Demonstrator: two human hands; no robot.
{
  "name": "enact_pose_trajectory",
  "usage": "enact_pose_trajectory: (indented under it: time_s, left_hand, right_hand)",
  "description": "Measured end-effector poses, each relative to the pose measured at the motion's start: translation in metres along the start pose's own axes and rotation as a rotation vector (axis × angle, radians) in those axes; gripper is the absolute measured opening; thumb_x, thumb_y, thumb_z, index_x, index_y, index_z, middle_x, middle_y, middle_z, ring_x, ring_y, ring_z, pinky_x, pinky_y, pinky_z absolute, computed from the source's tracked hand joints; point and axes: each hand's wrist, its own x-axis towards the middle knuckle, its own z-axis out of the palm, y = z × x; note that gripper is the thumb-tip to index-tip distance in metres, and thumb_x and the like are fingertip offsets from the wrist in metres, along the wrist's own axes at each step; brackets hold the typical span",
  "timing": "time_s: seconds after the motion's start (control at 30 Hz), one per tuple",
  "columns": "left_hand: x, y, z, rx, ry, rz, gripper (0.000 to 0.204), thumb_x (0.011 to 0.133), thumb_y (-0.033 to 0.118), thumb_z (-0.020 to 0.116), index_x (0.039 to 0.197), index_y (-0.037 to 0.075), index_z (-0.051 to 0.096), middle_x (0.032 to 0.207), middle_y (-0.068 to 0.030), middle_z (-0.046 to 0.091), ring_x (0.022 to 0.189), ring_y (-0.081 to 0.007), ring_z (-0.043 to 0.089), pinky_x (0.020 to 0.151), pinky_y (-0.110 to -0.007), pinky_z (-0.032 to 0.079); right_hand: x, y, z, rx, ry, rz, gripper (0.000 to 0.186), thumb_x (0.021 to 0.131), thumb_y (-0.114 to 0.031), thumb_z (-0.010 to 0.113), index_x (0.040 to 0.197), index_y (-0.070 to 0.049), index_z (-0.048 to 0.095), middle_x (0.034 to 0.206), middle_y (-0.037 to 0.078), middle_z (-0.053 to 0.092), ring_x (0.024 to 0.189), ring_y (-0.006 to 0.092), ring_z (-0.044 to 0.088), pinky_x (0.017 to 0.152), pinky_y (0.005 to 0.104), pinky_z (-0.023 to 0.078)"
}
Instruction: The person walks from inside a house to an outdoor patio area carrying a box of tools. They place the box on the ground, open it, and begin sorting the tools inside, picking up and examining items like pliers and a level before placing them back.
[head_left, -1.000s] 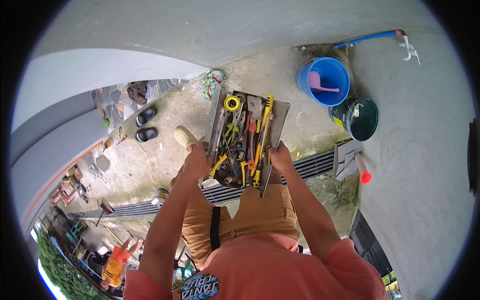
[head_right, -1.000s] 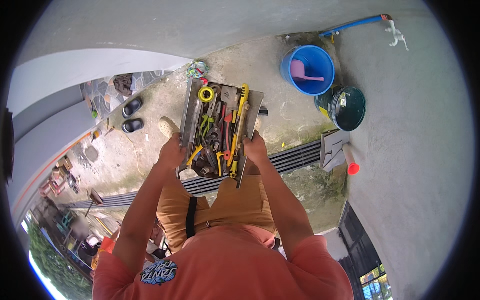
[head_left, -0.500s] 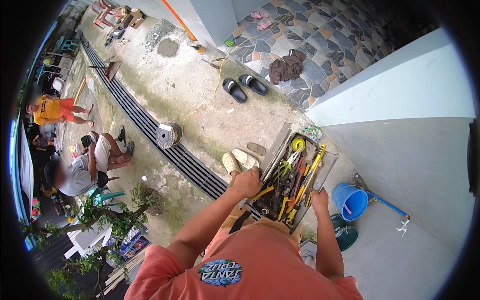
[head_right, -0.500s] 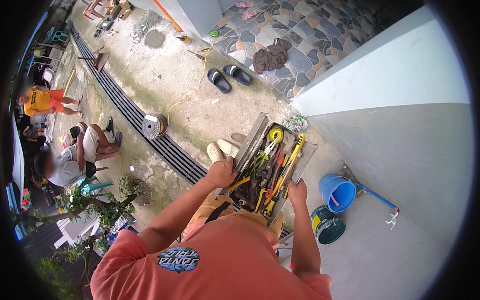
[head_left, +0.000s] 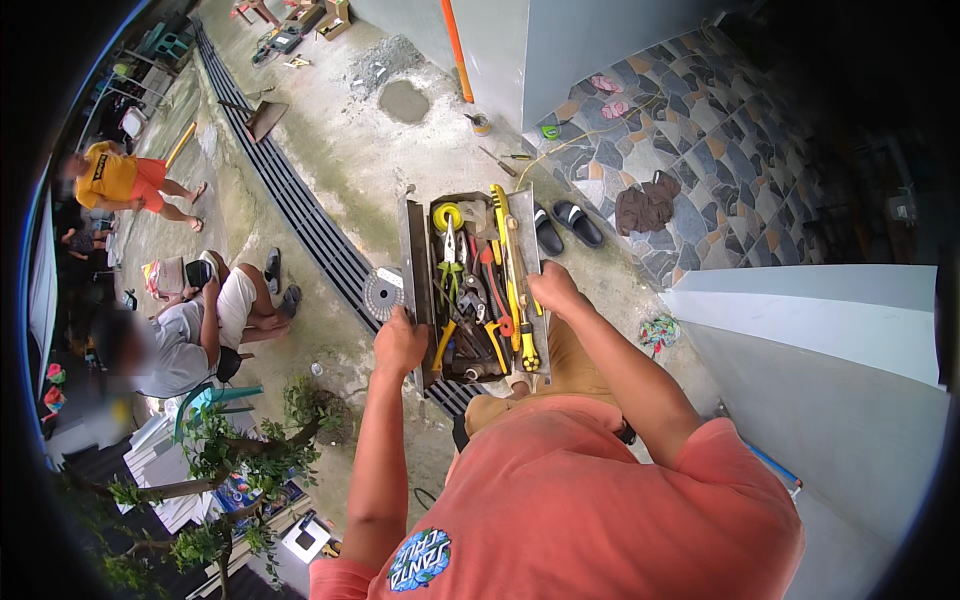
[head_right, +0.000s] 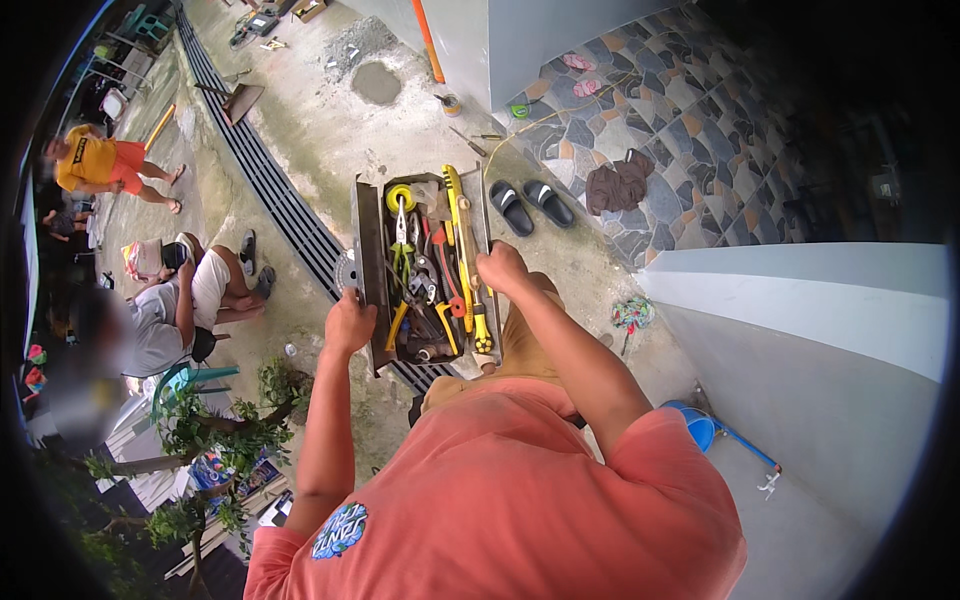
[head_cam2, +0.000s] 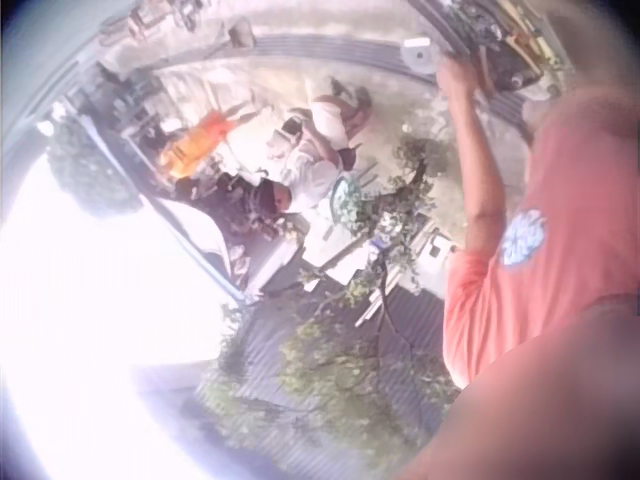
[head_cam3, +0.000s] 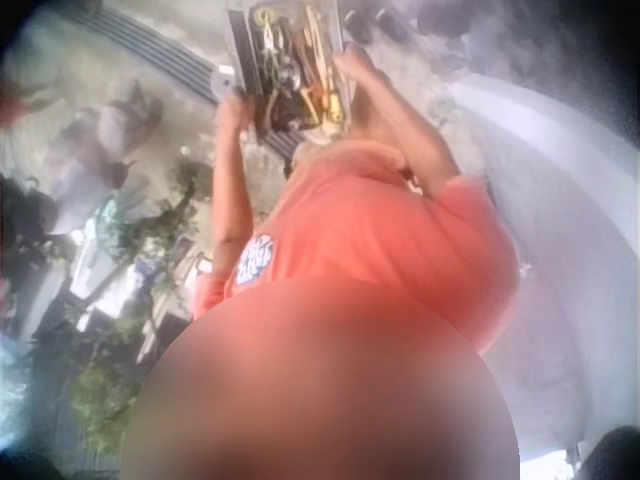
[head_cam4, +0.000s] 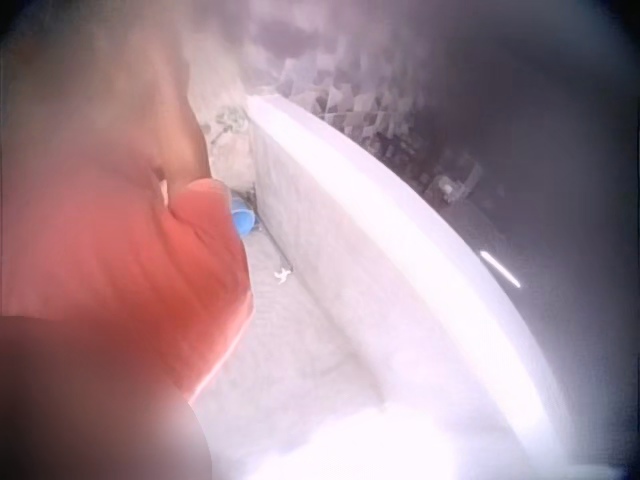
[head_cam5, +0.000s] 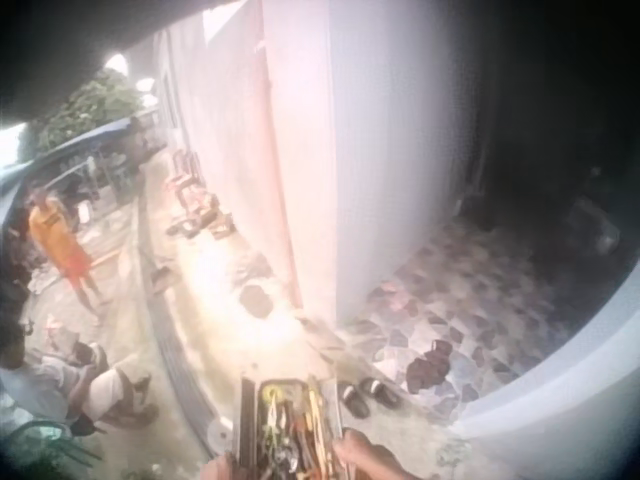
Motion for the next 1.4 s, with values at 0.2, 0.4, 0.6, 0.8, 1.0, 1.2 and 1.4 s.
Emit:
enact_pose_trajectory:
  time_s: [0.2, 0.4, 0.6, 0.8, 1.0, 1.2, 1.4]
  left_hand:
    - [0.169, -0.089, -0.027, -0.102, 0.132, -0.271, 0.05, 0.089, 0.026, 0.065, 0.131, 0.002, 0.053, 0.106, -0.0256, 0.072, 0.101, -0.0455, 0.068, 0.087, -0.053, 0.052]
    - [0.408, -0.183, 0.045, -0.249, 0.103, -0.564, 0.053, 0.089, 0.019, 0.068, 0.137, 0.003, 0.05, 0.115, -0.0233, 0.071, 0.105, -0.0433, 0.068, 0.09, -0.05, 0.052]
    - [0.629, -0.278, 0.177, -0.39, -0.038, -0.726, 0.057, 0.091, 0.018, 0.066, 0.141, 0.005, 0.045, 0.116, -0.0234, 0.07, 0.105, -0.0433, 0.068, 0.091, -0.05, 0.052]
    - [0.798, -0.355, 0.31, -0.387, -0.09, -0.704, 0.058, 0.092, 0.022, 0.064, 0.141, 0.0, 0.043, 0.116, -0.0278, 0.069, 0.108, -0.0459, 0.065, 0.094, -0.05, 0.051]
    - [0.922, -0.416, 0.429, -0.371, -0.127, -0.646, 0.056, 0.091, 0.021, 0.064, 0.139, -0.001, 0.044, 0.119, -0.0285, 0.067, 0.111, -0.0445, 0.065, 0.096, -0.049, 0.05]
    - [0.971, -0.437, 0.506, -0.325, -0.169, -0.668, 0.052, 0.091, 0.018, 0.064, 0.136, 0.003, 0.043, 0.116, -0.0273, 0.069, 0.108, -0.0453, 0.066, 0.094, -0.05, 0.051]
    - [0.987, -0.437, 0.511, -0.354, -0.166, -0.676, 0.047, 0.092, 0.013, 0.06, 0.135, 0.005, 0.042, 0.116, -0.0258, 0.07, 0.109, -0.0457, 0.066, 0.094, -0.051, 0.05]
  right_hand:
    - [0.208, -0.15, 0.073, -0.128, -0.188, -0.126, 0.044, 0.089, -0.029, 0.056, 0.11, 0.009, 0.066, 0.114, 0.033, 0.068, 0.107, 0.0458, 0.068, 0.094, 0.0504, 0.054]
    - [0.479, -0.231, 0.195, -0.289, -0.525, -0.08, 0.043, 0.09, -0.023, 0.057, 0.12, 0.008, 0.06, 0.112, 0.033, 0.068, 0.109, 0.044, 0.068, 0.095, 0.0518, 0.054]
    - [0.724, -0.234, 0.348, -0.355, -0.594, -0.108, 0.037, 0.091, -0.024, 0.062, 0.115, 0.004, 0.059, 0.105, 0.03, 0.07, 0.103, 0.0448, 0.069, 0.092, 0.0522, 0.055]
    - [0.893, -0.17, 0.478, -0.393, -0.514, -0.047, 0.035, 0.092, -0.022, 0.062, 0.115, 0.004, 0.06, 0.114, 0.028, 0.07, 0.111, 0.0423, 0.067, 0.097, 0.0498, 0.053]
    - [0.997, -0.086, 0.579, -0.417, -0.436, -0.032, 0.041, 0.093, -0.025, 0.061, 0.118, 0.007, 0.056, 0.111, 0.03, 0.069, 0.106, 0.0448, 0.067, 0.094, 0.052, 0.053]
    - [1.042, -0.038, 0.611, -0.389, -0.458, 0.056, 0.044, 0.093, -0.03, 0.065, 0.122, 0.002, 0.054, 0.115, 0.026, 0.07, 0.112, 0.0405, 0.067, 0.098, 0.0496, 0.053]
    - [1.059, 0.036, 0.555, -0.068, -0.345, -0.061, 0.076, 0.089, -0.055, 0.071, 0.135, 0.002, 0.052, 0.124, 0.023, 0.066, 0.117, 0.0369, 0.065, 0.1, 0.0464, 0.051]
